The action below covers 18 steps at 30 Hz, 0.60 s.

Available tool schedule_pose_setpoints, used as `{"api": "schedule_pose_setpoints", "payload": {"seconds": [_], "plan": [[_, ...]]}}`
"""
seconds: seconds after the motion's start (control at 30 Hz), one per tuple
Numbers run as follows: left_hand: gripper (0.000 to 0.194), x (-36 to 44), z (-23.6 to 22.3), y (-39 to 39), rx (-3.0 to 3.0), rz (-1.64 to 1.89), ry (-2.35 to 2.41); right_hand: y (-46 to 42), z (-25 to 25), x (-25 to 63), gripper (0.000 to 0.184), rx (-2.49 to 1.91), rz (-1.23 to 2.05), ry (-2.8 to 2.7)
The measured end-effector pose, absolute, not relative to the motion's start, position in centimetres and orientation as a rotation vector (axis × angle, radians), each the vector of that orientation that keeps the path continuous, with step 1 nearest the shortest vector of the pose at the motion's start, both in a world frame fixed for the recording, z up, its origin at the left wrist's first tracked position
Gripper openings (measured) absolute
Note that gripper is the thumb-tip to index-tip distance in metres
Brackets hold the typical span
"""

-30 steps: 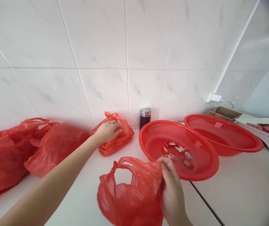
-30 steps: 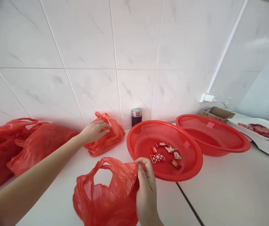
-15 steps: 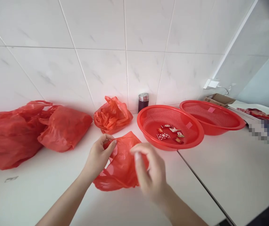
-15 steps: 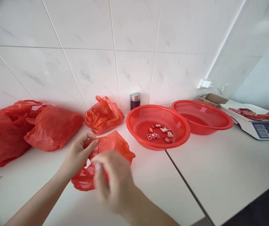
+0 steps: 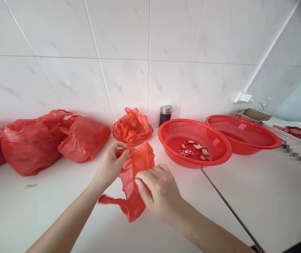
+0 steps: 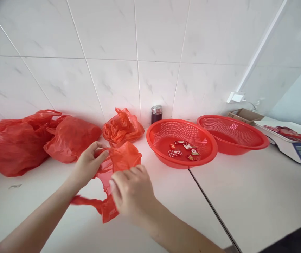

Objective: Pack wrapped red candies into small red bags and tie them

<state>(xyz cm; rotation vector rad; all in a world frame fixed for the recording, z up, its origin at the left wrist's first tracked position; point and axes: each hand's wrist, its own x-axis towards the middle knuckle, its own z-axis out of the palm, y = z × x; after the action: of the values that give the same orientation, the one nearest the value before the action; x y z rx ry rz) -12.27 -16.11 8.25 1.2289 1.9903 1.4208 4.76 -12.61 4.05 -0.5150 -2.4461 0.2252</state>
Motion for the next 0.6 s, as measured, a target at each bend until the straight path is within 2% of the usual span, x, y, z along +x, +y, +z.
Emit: {"api": "schedule_pose_setpoints", "payload": {"seconds": [0.1,0.2,0.3,0.33,0.4,0.43,0.6], "plan": [[0.01,-11.1,8.1,-15.8,1.312,1.385,1.936,-13.2,4.4,2.9,0.024,-0.446,0.15,-2.492],[0.01,-12.1,8.6,-16.5,1.408,1.291,1.968,-11.4,3.5,2.9,0.031,-0.716,0.066,-2.747],[0.015,-14.7,9.2,-18.0,1.498,0.93,1.905,-9.0,3.0,5.6,0.021,-0.968,0.099,-2.985],[0.014,-15.6,9.3,-18.5,1.539,0.788,1.845,-8.4,3.0,6.8,0.027,-0.99,0.133,-3.021],[0.008,-16.8,9.0,-19.3,1.669,0.553,1.75,-7.6,3.5,9.1,0.059,-0.967,0.232,-3.049],[0.01,-17.1,8.8,-19.4,1.761,0.481,1.758,-7.4,3.8,10.1,0.069,-0.934,0.284,-3.05],[0.053,-16.3,7.9,-18.9,2.028,0.42,2.192,-7.0,5.8,12.7,0.09,-0.791,0.388,-3.025]]}}
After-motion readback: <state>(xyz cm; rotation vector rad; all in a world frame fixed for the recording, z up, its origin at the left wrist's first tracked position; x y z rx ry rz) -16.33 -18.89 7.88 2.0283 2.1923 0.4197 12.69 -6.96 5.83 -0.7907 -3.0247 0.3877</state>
